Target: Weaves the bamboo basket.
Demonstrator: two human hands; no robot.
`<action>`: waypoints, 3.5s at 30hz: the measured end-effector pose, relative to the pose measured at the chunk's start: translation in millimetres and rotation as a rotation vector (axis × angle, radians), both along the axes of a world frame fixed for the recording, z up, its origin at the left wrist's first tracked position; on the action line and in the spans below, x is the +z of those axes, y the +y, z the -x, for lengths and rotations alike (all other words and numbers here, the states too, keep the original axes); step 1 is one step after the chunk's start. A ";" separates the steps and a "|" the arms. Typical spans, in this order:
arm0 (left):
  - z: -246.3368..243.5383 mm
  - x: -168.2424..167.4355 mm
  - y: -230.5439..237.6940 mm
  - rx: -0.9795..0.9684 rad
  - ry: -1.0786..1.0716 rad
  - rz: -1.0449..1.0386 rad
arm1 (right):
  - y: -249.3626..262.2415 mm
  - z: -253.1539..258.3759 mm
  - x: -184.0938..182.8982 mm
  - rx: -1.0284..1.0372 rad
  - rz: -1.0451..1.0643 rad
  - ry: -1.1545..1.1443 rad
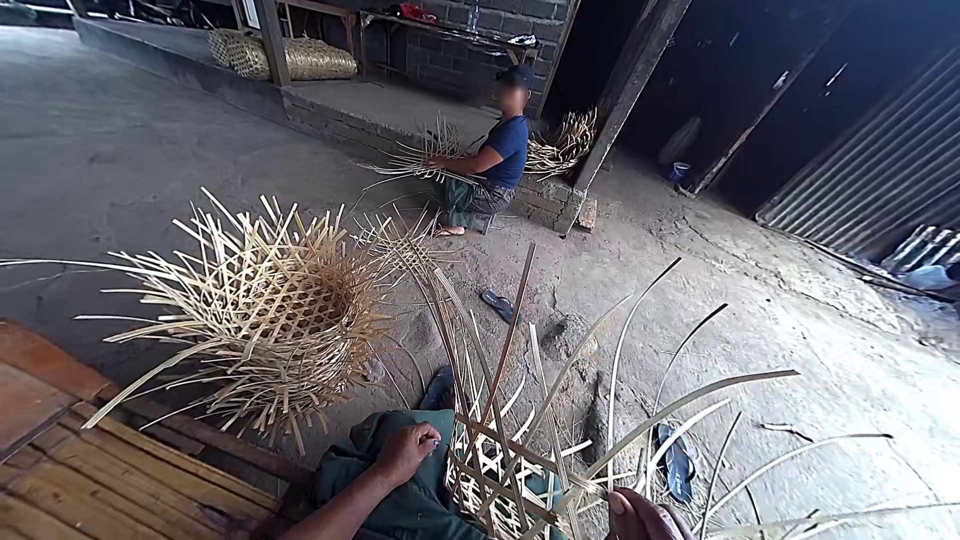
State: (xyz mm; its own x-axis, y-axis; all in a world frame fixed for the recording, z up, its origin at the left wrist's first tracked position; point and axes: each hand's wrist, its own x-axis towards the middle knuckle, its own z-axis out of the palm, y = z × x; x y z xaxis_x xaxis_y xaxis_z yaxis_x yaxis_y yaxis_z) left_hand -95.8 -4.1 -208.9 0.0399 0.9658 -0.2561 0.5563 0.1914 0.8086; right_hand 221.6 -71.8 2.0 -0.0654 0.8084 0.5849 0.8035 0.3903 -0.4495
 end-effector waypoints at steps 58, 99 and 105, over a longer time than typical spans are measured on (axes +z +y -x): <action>-89.1 249.0 -34.2 -0.460 -0.235 -0.964 | 2.3 5.1 59.5 0.215 0.465 -0.036; -88.9 264.2 -30.8 -0.449 -0.306 -0.427 | -17.9 18.8 25.5 0.146 0.054 -0.075; -95.3 242.6 -38.6 -0.468 -0.457 -0.772 | -19.2 9.1 34.1 0.050 0.253 -0.056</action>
State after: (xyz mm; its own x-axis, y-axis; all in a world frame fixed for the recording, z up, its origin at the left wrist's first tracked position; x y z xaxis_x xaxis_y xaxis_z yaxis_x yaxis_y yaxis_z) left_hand -0.5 -42.6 33.8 0.3952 0.7230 0.5666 0.0479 -0.6323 0.7733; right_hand 212.5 -91.0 36.1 -0.1356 0.9234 0.3590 0.8126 0.3110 -0.4929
